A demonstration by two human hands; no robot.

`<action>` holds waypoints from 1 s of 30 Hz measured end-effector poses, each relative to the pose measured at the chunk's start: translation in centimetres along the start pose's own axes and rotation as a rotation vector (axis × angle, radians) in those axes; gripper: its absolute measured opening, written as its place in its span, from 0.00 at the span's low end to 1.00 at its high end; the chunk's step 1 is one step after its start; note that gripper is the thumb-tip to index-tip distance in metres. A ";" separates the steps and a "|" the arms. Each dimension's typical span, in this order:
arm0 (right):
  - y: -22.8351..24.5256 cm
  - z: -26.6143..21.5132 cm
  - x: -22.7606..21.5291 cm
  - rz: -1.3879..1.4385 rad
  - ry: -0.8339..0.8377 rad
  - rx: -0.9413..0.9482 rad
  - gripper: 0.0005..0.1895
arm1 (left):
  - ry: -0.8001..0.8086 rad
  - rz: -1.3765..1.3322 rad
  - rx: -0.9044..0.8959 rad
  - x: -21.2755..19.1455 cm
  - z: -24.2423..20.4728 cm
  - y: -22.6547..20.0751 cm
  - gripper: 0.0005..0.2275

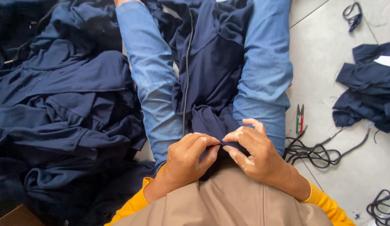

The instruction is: The person sits on the tiled floor and handles navy blue hoodies, pulling at the drawstring casings and using a pair of nippers to trim loose threads from the garments.

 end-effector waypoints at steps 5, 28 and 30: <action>-0.1 -0.6 0.4 0.071 0.005 0.044 0.03 | -0.004 -0.069 -0.038 0.3 -1.0 -0.1 0.04; 2.3 5.7 -3.5 0.129 -0.021 -0.142 0.08 | 0.050 -0.195 -0.025 0.9 3.0 5.5 0.11; 2.4 5.8 -3.6 -0.140 -0.574 -0.123 0.07 | -0.090 -0.734 -0.668 1.3 4.0 7.8 0.07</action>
Point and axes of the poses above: each hand's wrist, its own z-axis towards the middle knuckle, its own x-axis out of the palm, y = z × x, the point moved 2 cm from there along z, towards the middle knuckle, and after that the axes turned 14 degrees about x, right-handed, at the moved point
